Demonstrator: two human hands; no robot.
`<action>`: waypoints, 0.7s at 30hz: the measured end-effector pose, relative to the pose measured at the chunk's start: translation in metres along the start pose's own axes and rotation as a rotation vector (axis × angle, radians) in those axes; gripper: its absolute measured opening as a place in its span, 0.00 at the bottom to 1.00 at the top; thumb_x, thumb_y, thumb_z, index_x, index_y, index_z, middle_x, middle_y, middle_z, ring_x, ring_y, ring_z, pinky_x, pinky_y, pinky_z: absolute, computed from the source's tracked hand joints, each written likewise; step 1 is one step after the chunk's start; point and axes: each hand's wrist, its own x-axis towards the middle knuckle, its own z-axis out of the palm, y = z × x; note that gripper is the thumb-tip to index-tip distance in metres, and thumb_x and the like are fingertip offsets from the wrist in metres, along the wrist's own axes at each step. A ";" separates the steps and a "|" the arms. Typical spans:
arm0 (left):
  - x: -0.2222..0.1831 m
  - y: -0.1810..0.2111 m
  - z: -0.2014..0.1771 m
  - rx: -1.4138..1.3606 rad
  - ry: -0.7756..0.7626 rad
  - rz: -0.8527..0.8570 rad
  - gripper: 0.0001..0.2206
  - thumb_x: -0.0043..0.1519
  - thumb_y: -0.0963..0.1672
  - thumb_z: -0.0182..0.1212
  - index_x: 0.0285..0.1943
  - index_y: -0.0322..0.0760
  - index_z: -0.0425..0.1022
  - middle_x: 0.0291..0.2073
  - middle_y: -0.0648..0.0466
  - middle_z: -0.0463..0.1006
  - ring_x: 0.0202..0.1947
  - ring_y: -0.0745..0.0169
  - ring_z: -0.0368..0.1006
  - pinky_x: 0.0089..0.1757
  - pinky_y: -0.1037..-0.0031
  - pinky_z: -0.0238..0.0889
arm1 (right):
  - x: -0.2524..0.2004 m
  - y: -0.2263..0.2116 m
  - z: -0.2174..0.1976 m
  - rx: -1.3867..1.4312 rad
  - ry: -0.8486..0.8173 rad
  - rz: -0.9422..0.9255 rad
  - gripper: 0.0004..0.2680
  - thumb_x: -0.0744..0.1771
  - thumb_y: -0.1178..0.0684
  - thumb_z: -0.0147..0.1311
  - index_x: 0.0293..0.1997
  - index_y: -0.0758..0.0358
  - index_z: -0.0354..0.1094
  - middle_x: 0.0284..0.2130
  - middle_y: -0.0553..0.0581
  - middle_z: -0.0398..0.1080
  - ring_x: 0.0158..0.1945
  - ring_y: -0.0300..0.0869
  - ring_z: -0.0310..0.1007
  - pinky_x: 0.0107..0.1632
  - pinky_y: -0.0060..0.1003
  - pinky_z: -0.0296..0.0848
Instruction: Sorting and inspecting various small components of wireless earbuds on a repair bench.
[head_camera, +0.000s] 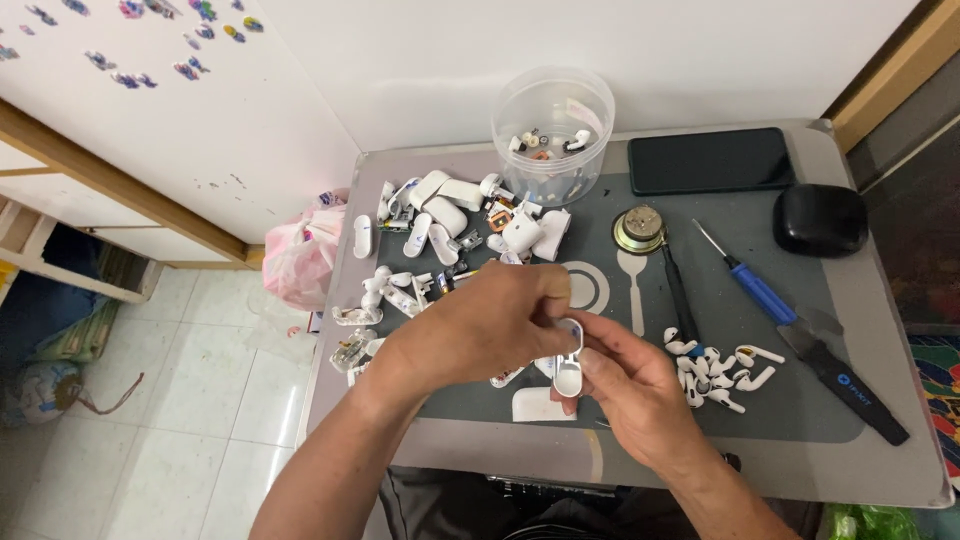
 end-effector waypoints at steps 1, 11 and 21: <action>-0.005 0.000 0.002 0.003 -0.003 0.004 0.14 0.56 0.40 0.62 0.25 0.44 0.58 0.19 0.60 0.61 0.22 0.68 0.54 0.26 0.71 0.49 | 0.000 0.001 -0.002 0.001 0.003 -0.005 0.19 0.69 0.55 0.50 0.68 0.75 0.61 0.44 0.64 0.76 0.30 0.49 0.73 0.29 0.43 0.75; -0.035 -0.007 0.059 -0.460 0.366 -0.065 0.11 0.60 0.42 0.66 0.50 0.40 0.84 0.20 0.61 0.80 0.21 0.79 0.63 0.27 0.81 0.59 | 0.001 0.006 -0.004 -0.088 0.110 -0.041 0.19 0.68 0.56 0.52 0.68 0.71 0.64 0.48 0.61 0.74 0.41 0.46 0.73 0.38 0.44 0.81; -0.036 -0.018 0.079 -0.561 0.579 0.007 0.02 0.60 0.40 0.67 0.34 0.38 0.82 0.23 0.58 0.84 0.23 0.77 0.72 0.27 0.80 0.64 | -0.003 0.004 -0.008 -0.436 0.066 -0.284 0.19 0.66 0.58 0.58 0.65 0.69 0.66 0.49 0.60 0.79 0.50 0.42 0.79 0.53 0.35 0.82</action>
